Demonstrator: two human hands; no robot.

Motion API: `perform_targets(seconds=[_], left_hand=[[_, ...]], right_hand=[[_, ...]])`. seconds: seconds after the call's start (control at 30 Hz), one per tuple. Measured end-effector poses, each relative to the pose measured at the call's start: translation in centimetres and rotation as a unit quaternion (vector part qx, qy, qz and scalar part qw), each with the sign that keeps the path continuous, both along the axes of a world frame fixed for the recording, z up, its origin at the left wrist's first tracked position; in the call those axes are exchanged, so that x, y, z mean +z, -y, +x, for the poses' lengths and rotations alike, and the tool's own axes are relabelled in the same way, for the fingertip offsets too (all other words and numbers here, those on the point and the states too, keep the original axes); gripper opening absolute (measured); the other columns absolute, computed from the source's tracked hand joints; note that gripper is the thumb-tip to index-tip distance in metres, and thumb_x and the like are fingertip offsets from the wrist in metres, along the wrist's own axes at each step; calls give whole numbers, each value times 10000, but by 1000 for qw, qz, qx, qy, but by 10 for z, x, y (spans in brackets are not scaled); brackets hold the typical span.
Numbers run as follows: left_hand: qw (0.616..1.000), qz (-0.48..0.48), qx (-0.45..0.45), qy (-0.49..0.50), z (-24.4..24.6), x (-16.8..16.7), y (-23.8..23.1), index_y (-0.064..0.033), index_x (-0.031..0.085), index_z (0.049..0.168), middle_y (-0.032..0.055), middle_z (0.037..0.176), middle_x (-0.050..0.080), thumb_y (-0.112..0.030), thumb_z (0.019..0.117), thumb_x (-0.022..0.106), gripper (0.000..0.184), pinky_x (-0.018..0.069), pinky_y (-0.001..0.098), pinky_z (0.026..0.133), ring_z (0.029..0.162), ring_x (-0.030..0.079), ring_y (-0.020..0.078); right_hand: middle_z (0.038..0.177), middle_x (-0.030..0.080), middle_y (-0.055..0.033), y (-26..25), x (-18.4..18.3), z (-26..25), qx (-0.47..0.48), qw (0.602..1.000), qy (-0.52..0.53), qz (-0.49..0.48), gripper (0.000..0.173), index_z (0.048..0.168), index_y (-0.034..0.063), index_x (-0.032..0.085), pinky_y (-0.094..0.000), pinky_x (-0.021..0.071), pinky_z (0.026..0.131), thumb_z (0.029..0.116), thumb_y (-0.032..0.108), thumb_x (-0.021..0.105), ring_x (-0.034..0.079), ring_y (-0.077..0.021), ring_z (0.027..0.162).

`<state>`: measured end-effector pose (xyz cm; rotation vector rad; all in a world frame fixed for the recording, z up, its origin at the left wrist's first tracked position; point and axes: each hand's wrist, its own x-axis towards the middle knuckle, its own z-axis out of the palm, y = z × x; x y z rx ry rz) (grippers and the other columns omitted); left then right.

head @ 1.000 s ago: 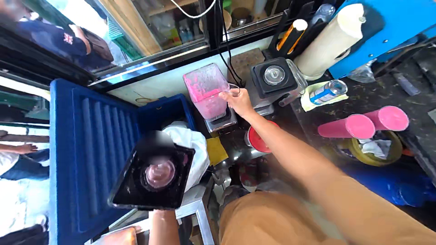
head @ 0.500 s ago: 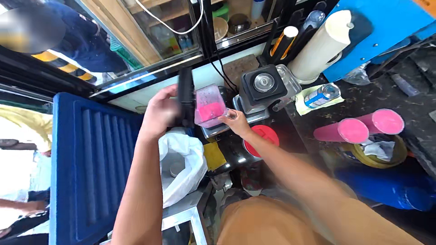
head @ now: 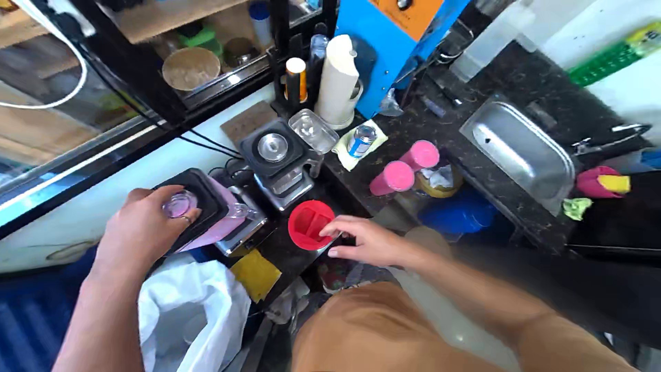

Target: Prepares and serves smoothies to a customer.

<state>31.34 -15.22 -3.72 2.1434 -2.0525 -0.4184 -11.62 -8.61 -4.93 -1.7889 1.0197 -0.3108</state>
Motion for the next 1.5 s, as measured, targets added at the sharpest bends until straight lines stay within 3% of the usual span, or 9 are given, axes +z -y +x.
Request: perform_targets(seconds=[0.3,0.47,0.57,0.7,0.8,0.97,1.2,1.4,1.5], left_hand=[[999,11,48,7,0,-11,7,-192,672,1315,269,1231,624,-277,773,892,591,479,770,822,1060,624,509],[994,41,91,34,-15,-13,7,-202,682,1323,248,1241,631,-193,810,877,549,485,760,804,1020,641,491],[992,1,109,61,-27,-11,-4,-268,646,1375,237,1461,508,-393,843,830,577,362,828,942,1296,446,577],[981,-114,158,-25,-125,25,-36,-134,541,1457,236,1434,503,-455,947,675,618,471,646,986,1290,518,434],[969,-145,151,-130,-189,-1,-72,-119,603,1395,174,1361,592,-421,942,683,550,550,509,906,1191,612,295],[911,-135,135,-365,-246,-58,-92,-79,672,1287,77,1215,686,-347,948,700,434,604,341,807,1020,684,164],[821,-53,95,-560,-298,-88,-72,-1,626,1303,107,1138,722,-213,969,668,398,619,361,841,986,716,210],[745,66,48,-662,-352,-116,-61,12,616,1307,150,1175,697,-168,985,646,370,636,410,794,951,721,261],[716,107,51,-688,-384,-124,-51,1,600,1328,156,1194,688,-164,991,650,379,648,436,798,965,727,288]], right_hand=[[1112,712,-64,184,44,-80,-39,984,-115,-129,324,1285,121,658,-432,600,889,1004,282,667,705,-180,972],[1235,659,-160,295,-19,-32,97,952,-226,-183,383,1316,132,650,-580,543,947,940,170,710,665,-336,1094],[1388,555,-211,344,-75,0,137,927,-280,-208,579,1353,178,640,-648,540,905,804,57,778,610,-432,1177],[1419,539,-260,381,-129,25,167,908,-322,-211,731,1375,181,626,-711,501,945,701,128,905,531,-505,1277],[1285,635,-251,385,-129,26,169,900,-340,-213,657,1332,154,618,-723,515,881,723,104,857,609,-499,1174],[1510,386,-327,379,-109,22,156,918,-328,-160,761,1406,251,606,-710,528,872,709,72,857,600,-528,1142],[1450,492,-252,358,-83,1,132,940,-257,-179,726,1376,235,639,-663,488,984,703,59,848,519,-481,1268],[1362,579,-105,235,34,-98,110,962,-172,-180,633,1370,209,609,-510,533,1016,797,228,875,587,-274,1235],[1366,584,-77,162,49,-150,77,958,-224,-163,700,1382,198,615,-524,519,1024,746,236,907,568,-279,1242]])
